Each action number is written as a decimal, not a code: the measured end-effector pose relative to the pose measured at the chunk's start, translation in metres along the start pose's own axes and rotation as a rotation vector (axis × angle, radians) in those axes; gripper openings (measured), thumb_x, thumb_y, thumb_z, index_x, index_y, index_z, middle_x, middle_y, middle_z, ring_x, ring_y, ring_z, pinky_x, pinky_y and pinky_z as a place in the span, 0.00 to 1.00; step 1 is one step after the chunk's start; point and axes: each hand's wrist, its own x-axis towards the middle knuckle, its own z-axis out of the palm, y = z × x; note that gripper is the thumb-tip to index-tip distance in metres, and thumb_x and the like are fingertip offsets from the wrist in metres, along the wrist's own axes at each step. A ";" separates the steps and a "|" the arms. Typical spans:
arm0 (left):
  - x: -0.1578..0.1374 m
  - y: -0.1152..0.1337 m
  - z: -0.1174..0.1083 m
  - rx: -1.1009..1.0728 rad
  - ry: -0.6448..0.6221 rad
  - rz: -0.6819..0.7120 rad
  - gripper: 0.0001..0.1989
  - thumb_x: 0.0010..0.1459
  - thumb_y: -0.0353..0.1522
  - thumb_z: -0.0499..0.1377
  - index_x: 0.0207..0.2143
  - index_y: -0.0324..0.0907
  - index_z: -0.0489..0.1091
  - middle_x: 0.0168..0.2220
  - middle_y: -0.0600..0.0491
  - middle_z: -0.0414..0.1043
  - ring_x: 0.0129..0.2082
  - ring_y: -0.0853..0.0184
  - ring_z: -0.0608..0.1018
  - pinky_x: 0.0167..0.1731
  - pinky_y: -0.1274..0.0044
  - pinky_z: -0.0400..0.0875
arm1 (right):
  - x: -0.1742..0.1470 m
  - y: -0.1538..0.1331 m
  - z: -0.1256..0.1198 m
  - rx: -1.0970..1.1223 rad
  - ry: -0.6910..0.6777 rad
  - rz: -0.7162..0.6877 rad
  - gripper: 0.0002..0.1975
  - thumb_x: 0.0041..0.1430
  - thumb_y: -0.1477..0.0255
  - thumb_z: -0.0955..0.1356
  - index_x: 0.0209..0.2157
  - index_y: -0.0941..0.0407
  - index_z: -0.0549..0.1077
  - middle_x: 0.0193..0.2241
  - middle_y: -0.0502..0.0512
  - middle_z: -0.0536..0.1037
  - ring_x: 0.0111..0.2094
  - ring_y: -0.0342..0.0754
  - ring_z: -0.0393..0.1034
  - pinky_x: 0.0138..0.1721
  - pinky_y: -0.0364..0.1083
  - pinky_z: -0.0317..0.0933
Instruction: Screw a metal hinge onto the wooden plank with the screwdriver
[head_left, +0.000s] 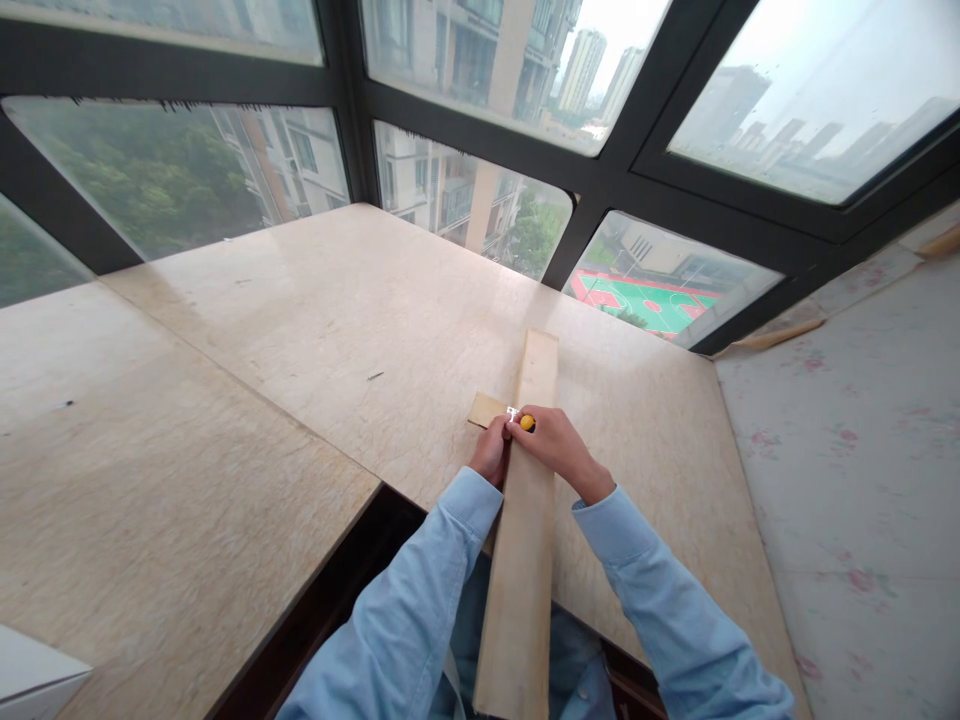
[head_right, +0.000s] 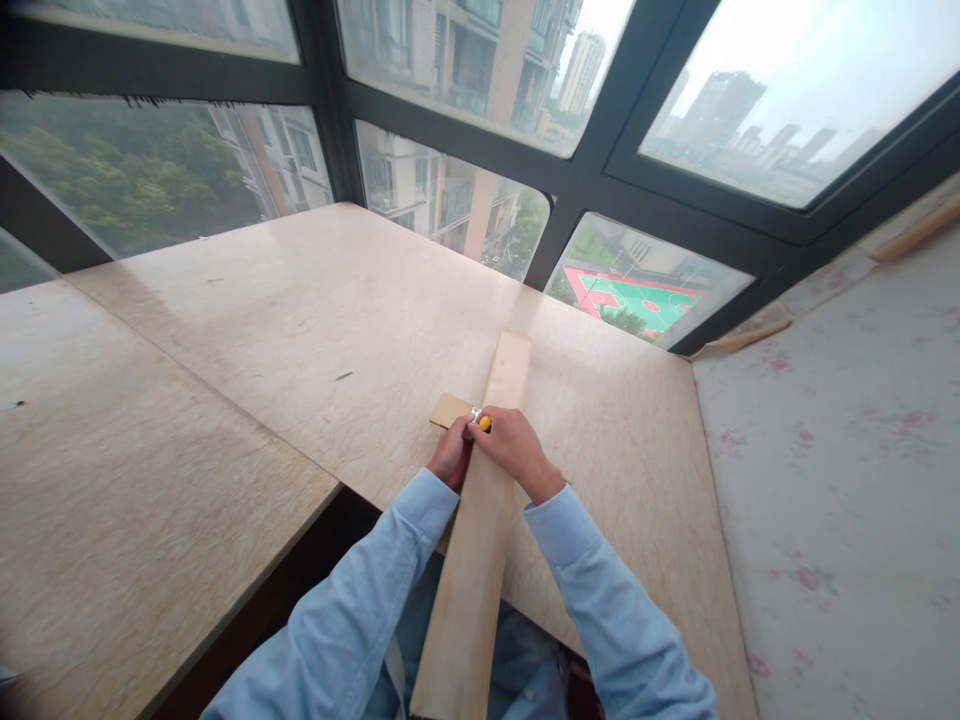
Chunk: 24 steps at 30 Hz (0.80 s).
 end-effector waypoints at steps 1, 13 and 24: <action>0.001 0.000 0.000 -0.002 0.006 0.006 0.09 0.47 0.36 0.62 0.25 0.38 0.72 0.23 0.52 0.72 0.30 0.64 0.75 0.34 0.74 0.67 | 0.000 0.000 0.000 0.001 0.003 -0.004 0.09 0.59 0.71 0.66 0.29 0.56 0.77 0.30 0.55 0.81 0.32 0.48 0.73 0.34 0.43 0.58; 0.000 0.000 0.004 -0.014 -0.008 0.032 0.08 0.45 0.35 0.62 0.26 0.39 0.74 0.28 0.50 0.77 0.37 0.59 0.78 0.40 0.72 0.69 | 0.001 0.000 0.003 0.020 0.019 -0.065 0.04 0.54 0.75 0.67 0.31 0.56 0.76 0.32 0.55 0.80 0.34 0.48 0.72 0.36 0.44 0.59; 0.003 -0.001 -0.001 0.010 -0.010 0.019 0.09 0.46 0.36 0.63 0.26 0.38 0.73 0.24 0.52 0.73 0.31 0.64 0.75 0.35 0.75 0.67 | -0.002 -0.002 0.000 -0.082 0.014 0.017 0.06 0.59 0.69 0.68 0.30 0.54 0.76 0.32 0.55 0.81 0.34 0.50 0.73 0.35 0.44 0.59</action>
